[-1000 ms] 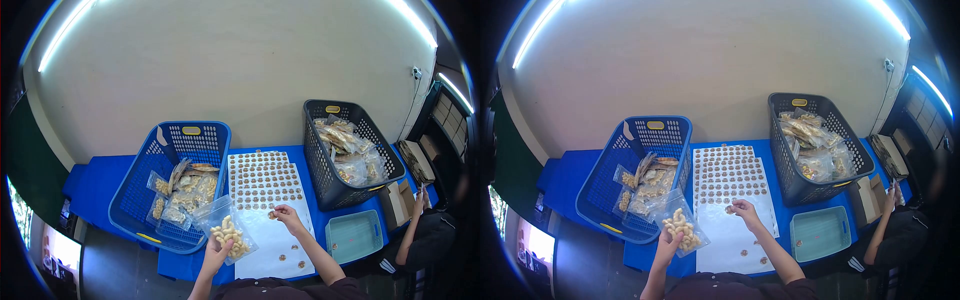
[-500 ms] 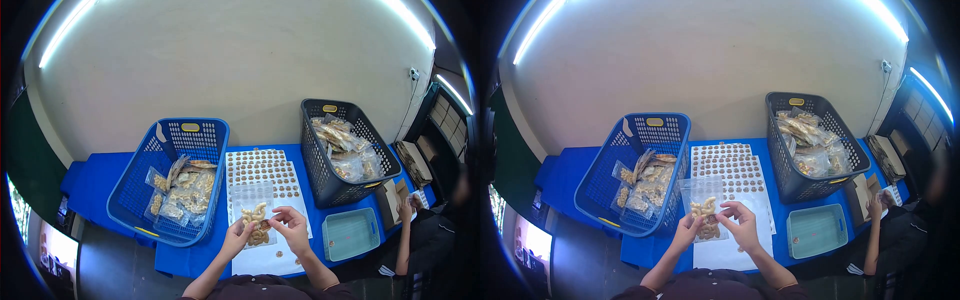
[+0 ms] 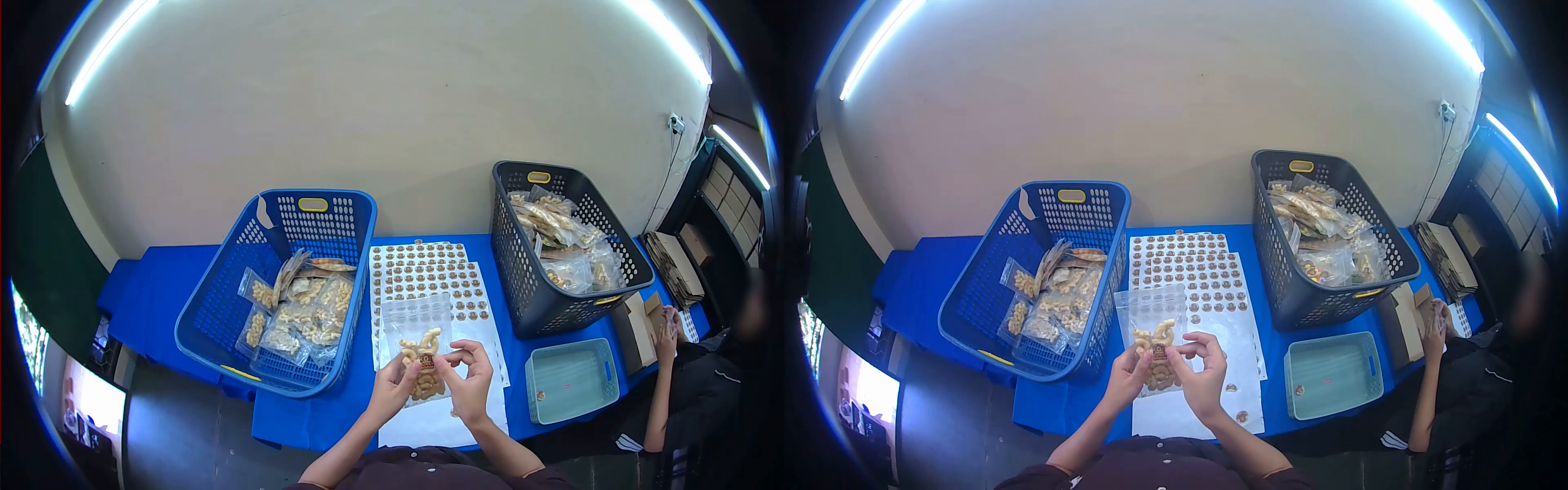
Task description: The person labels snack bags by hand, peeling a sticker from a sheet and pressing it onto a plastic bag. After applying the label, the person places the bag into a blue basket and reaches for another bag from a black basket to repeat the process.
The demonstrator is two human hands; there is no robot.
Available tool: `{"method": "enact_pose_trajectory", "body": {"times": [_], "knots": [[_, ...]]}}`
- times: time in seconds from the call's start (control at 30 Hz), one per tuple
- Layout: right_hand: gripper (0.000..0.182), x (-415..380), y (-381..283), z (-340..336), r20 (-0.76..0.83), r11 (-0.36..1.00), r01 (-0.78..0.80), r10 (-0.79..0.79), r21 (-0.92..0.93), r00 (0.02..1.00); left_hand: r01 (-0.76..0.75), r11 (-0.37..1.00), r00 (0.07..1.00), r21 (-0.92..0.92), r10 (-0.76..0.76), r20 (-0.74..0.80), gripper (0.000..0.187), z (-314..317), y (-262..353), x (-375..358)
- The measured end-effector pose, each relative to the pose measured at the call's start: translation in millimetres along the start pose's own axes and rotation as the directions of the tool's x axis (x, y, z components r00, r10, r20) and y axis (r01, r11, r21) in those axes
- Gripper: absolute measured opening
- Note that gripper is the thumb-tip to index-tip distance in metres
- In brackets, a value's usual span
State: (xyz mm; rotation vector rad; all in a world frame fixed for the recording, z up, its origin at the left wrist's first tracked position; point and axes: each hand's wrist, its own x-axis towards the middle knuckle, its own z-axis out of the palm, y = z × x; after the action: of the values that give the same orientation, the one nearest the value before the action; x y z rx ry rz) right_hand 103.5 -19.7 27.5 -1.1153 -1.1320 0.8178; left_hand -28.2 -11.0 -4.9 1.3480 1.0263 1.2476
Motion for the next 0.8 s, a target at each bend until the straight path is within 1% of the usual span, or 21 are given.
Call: {"method": "enact_pose_trajectory", "body": {"times": [0.1, 0.2, 0.3, 0.4, 0.5, 0.6, 0.7, 0.8], "knots": [[0.027, -1, 2, 3, -0.009, 0.995, 0.081, -0.081, -0.066, 0.997, -0.084, 0.987, 0.996, -0.136, 0.078, -0.044, 0.033, 7, 1, 1], [0.027, -3, -5, 4, 0.008, 0.953, 0.190, -0.193, -0.234, 0.981, 0.025, 0.995, 1.000, 0.094, -0.025, -0.001, 0.030, -3, 13, -2], [0.028, -4, -6, 5, 0.024, 0.910, 0.252, -0.259, -0.329, 0.966, 0.066, 0.993, 0.998, 0.094, -0.065, -0.015, 0.028, -3, 17, -2], [0.027, -3, -3, 6, 0.008, 0.937, 0.231, -0.237, -0.262, 0.971, 0.036, 0.999, 0.999, -0.027, -0.037, -0.039, 0.028, 2, 23, -2], [0.028, -2, -5, 7, 0.016, 0.945, 0.221, -0.224, -0.241, 0.975, -0.014, 0.984, 0.998, -0.177, 0.003, -0.058, 0.028, 4, 2, 0], [0.030, -2, -1, 9, 0.007, 0.934, 0.242, -0.249, -0.262, 0.969, -0.018, 0.984, 0.998, -0.175, 0.006, -0.066, 0.028, 5, 4, 0], [0.034, -4, -1, 9, 0.051, 0.857, 0.315, -0.323, -0.408, 0.945, 0.017, 0.997, 0.997, -0.070, -0.022, -0.075, 0.028, 3, -1, 1], [0.041, -3, 0, 10, -0.051, 0.855, 0.213, -0.268, -0.473, 0.962, 0.003, 0.988, 0.996, -0.157, -0.016, -0.085, 0.027, 5, 2, 1]]}}
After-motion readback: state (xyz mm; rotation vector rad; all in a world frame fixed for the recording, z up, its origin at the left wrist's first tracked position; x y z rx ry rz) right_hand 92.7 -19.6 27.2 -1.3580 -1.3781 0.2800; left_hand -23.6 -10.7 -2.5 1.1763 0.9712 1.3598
